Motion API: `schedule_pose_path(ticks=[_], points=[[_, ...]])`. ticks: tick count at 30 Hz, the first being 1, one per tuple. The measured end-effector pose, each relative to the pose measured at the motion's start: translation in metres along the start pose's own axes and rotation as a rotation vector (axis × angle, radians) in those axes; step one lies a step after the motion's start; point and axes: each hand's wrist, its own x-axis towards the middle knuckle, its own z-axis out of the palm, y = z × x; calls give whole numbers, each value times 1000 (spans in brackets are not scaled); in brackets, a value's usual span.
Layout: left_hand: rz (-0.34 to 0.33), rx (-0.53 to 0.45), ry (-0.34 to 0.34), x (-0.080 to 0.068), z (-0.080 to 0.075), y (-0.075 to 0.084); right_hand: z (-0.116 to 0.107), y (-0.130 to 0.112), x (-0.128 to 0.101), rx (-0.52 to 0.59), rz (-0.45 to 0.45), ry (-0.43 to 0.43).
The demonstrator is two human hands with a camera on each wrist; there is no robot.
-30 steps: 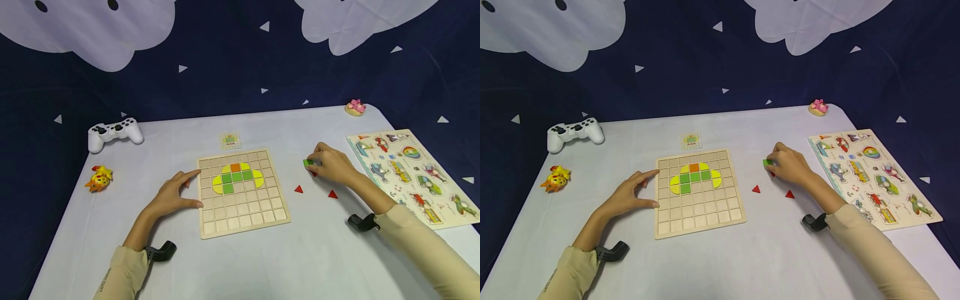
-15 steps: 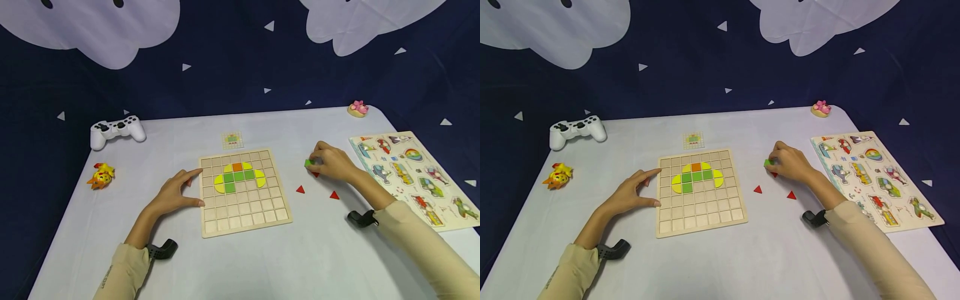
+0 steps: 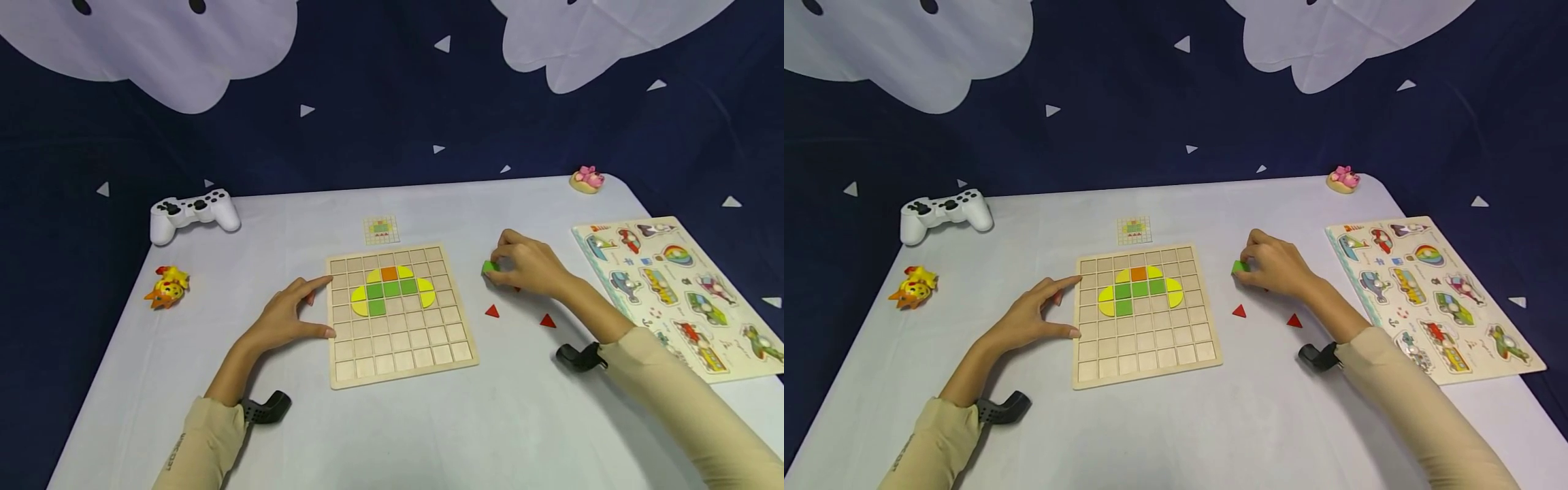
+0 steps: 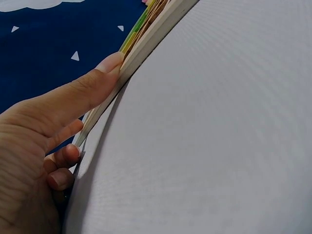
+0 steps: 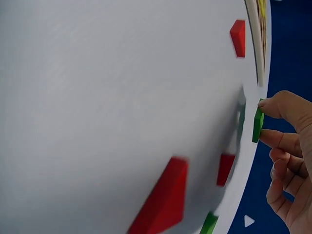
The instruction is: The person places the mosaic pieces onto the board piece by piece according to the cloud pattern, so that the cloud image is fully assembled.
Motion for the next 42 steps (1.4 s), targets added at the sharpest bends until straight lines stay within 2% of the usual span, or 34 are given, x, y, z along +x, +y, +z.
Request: schedule_pose_path(ticks=[16, 30, 37, 42], points=[[-24, -3, -3, -1, -1, 1, 7, -42, 22, 76, -115, 37], [-30, -5, 2, 0, 0, 2, 21, -78, 34, 117, -194, 3], [-30, -1, 4, 1, 1, 0, 22, -91, 37, 129, -212, -46], [-31, -4, -2, 1, 0, 1, 25, -99, 39, 133, -240, -48]])
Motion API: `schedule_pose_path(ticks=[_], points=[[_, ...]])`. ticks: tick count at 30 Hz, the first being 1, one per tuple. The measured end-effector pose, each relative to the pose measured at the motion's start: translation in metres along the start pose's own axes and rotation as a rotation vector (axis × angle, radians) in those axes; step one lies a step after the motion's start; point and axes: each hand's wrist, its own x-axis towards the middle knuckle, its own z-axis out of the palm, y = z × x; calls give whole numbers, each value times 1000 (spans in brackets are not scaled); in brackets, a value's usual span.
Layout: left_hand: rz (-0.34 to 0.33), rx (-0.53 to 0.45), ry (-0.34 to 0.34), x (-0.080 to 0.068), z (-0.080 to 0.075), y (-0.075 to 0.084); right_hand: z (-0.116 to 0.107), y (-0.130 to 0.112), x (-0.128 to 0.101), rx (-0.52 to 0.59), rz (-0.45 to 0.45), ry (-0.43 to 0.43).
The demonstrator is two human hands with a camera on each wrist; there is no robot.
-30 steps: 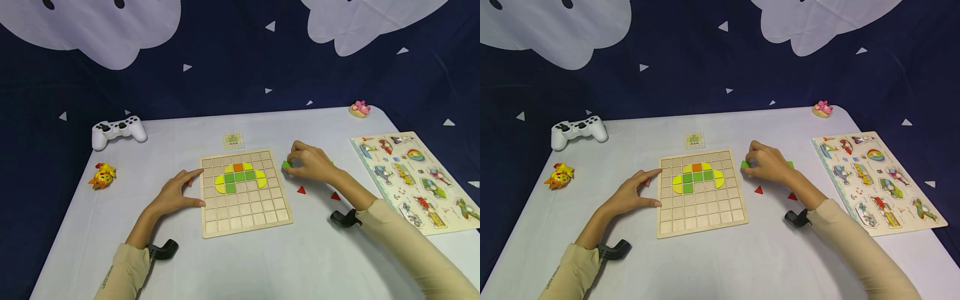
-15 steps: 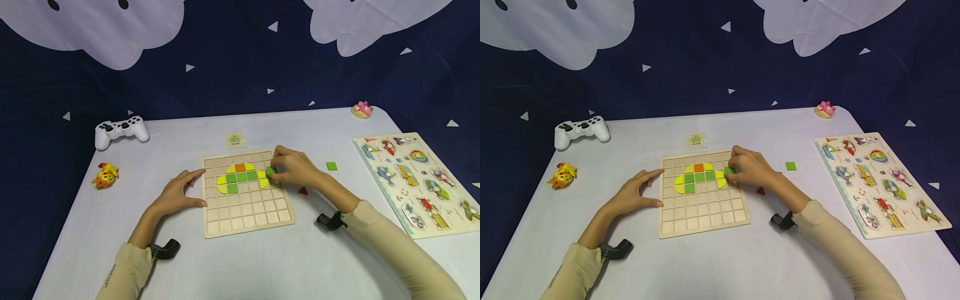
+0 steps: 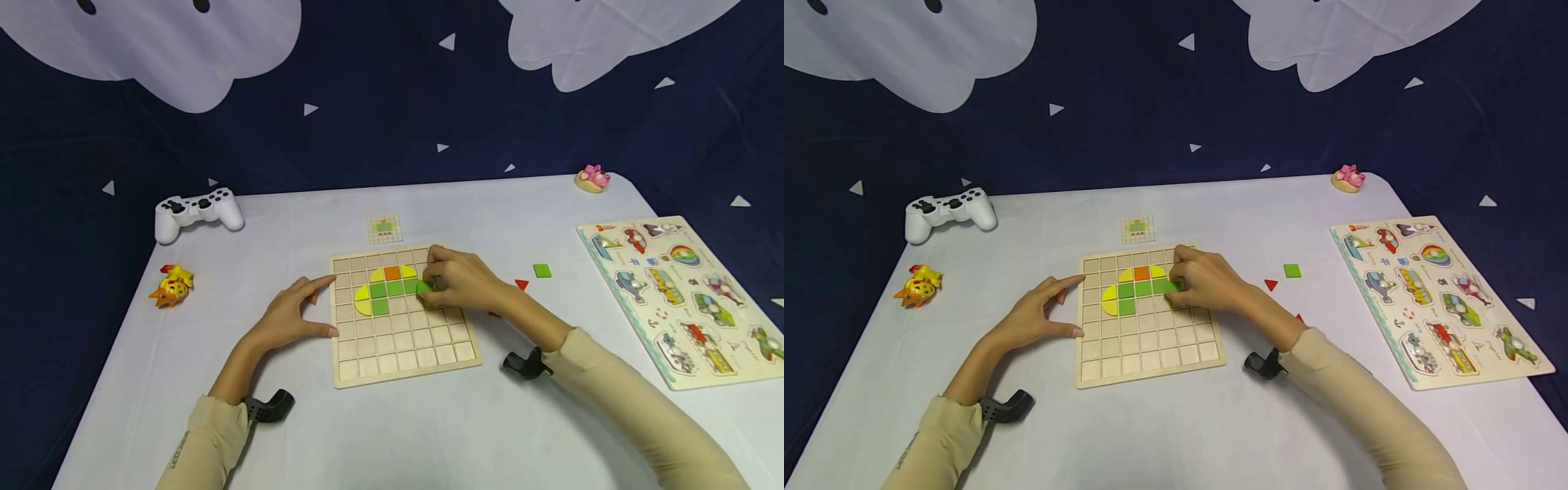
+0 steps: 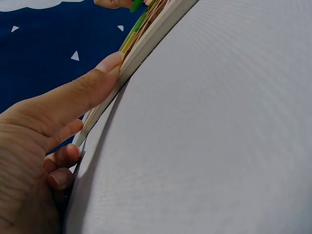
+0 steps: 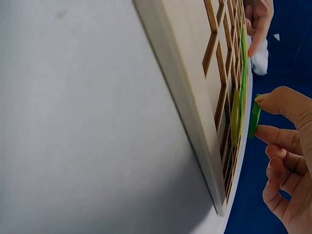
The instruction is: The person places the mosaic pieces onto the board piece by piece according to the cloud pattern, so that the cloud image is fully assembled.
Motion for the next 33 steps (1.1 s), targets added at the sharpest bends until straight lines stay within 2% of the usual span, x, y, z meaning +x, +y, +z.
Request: schedule_pose_path(ticks=[9, 17, 24, 33], points=[[1, 1, 1, 0, 0, 0, 8, -12, 8, 7, -32, -30], [2, 8, 7, 0, 0, 0, 16, -21, 15, -1, -103, -30], [-3, 9, 1, 1, 0, 0, 20, -27, 17, -25, -118, -54], [-6, 7, -4, 0, -1, 1, 26, -27, 16, -17, -167, -17]])
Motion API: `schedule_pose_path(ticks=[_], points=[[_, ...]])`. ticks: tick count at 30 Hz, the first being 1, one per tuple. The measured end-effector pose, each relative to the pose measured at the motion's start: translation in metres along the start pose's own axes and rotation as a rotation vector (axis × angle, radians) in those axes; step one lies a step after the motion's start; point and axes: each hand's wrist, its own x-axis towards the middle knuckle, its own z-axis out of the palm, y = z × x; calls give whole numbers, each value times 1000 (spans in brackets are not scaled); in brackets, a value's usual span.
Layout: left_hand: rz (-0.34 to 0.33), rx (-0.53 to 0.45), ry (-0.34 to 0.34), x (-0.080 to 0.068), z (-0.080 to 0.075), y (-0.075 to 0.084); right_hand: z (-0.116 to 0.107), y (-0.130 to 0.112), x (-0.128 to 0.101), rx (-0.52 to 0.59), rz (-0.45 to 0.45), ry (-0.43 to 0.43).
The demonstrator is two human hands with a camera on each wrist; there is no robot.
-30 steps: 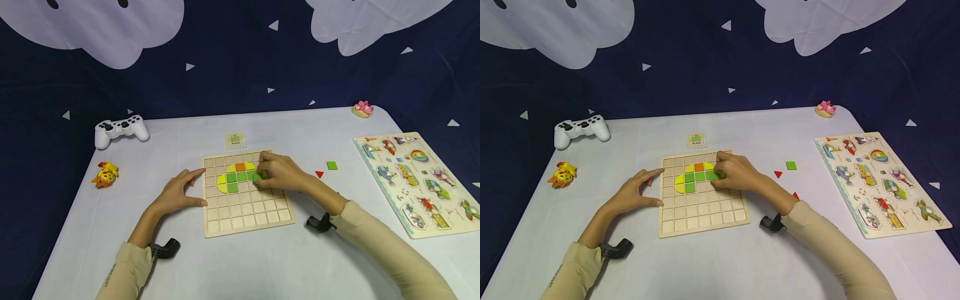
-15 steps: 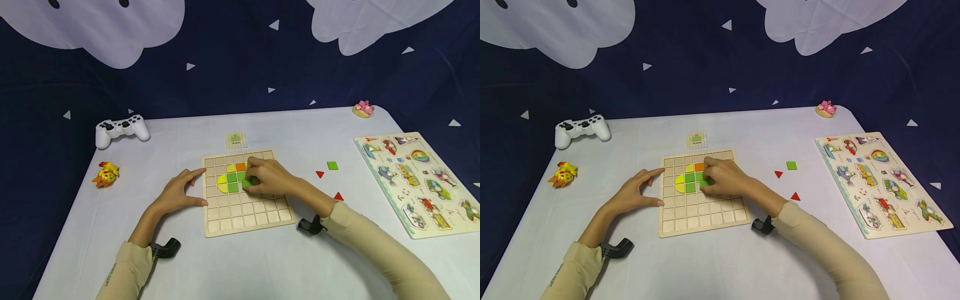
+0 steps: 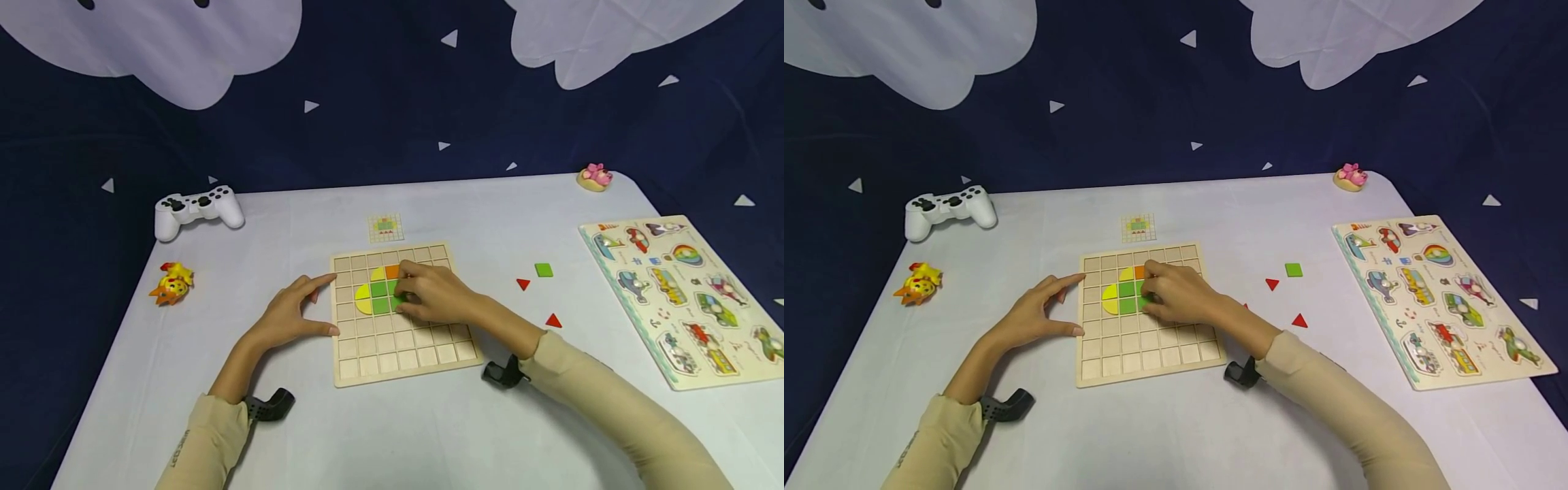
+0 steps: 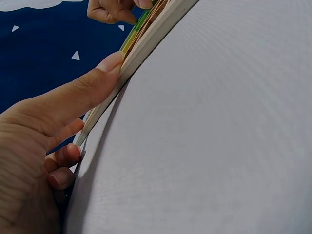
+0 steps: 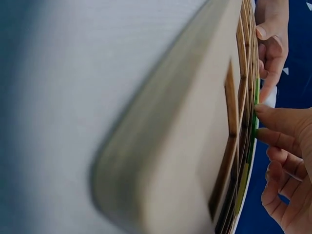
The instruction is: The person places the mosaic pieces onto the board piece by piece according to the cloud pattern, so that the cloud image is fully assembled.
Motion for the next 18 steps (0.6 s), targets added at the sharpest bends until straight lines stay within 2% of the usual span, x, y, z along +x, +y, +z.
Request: schedule_pose_path(ticks=[9, 13, 18], points=[[8, 3, 2, 0, 0, -1, -2, -5, -1, -56, 25, -6], [2, 8, 2, 0, 1, -2, -8, -4, -4, -19, 47, -2], [5, 4, 5, -1, 2, -1, -23, 8, -20, 61, 114, 20]])
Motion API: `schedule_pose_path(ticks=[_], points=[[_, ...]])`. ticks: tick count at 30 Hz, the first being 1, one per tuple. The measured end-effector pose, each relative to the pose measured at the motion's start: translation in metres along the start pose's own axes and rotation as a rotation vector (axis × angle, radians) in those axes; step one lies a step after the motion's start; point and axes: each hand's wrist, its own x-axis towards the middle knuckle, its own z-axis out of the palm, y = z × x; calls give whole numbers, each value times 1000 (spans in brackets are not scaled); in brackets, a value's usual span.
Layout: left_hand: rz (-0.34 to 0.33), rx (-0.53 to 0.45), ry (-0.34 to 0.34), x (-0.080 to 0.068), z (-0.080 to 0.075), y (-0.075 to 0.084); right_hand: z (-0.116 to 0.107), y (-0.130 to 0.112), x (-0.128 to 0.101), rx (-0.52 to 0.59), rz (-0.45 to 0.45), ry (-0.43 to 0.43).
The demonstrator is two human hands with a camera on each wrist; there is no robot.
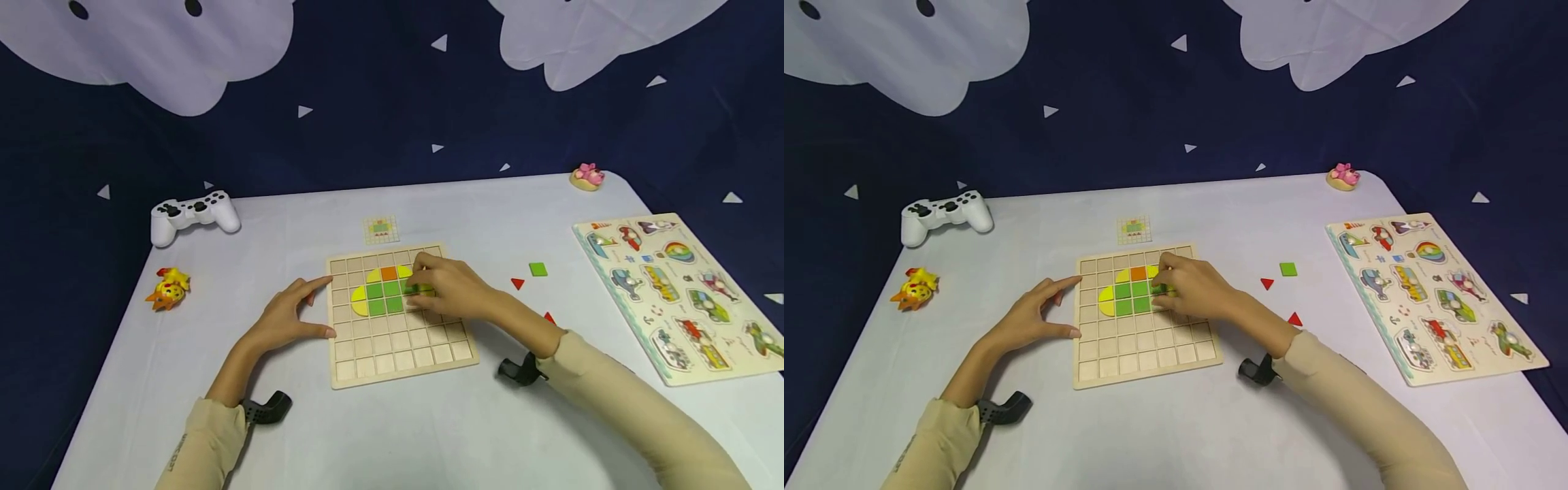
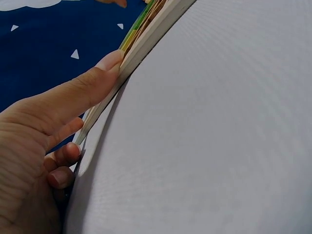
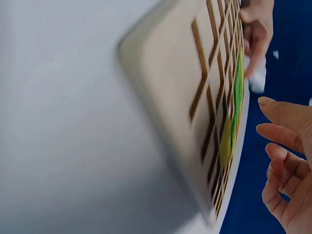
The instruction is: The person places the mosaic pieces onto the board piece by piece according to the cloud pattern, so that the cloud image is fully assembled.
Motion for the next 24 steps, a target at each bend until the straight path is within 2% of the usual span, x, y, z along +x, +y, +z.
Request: schedule_pose_path(ticks=[6, 15, 24], points=[[0, 5, -4, -1, 0, 1, -19, 27, -31, -12, 104, 16], [5, -10, -4, -1, -2, 3, -40, 74, -80, -100, 254, 61], [22, -11, -7, -1, -1, 1, -57, 100, -111, -149, 351, 72]])
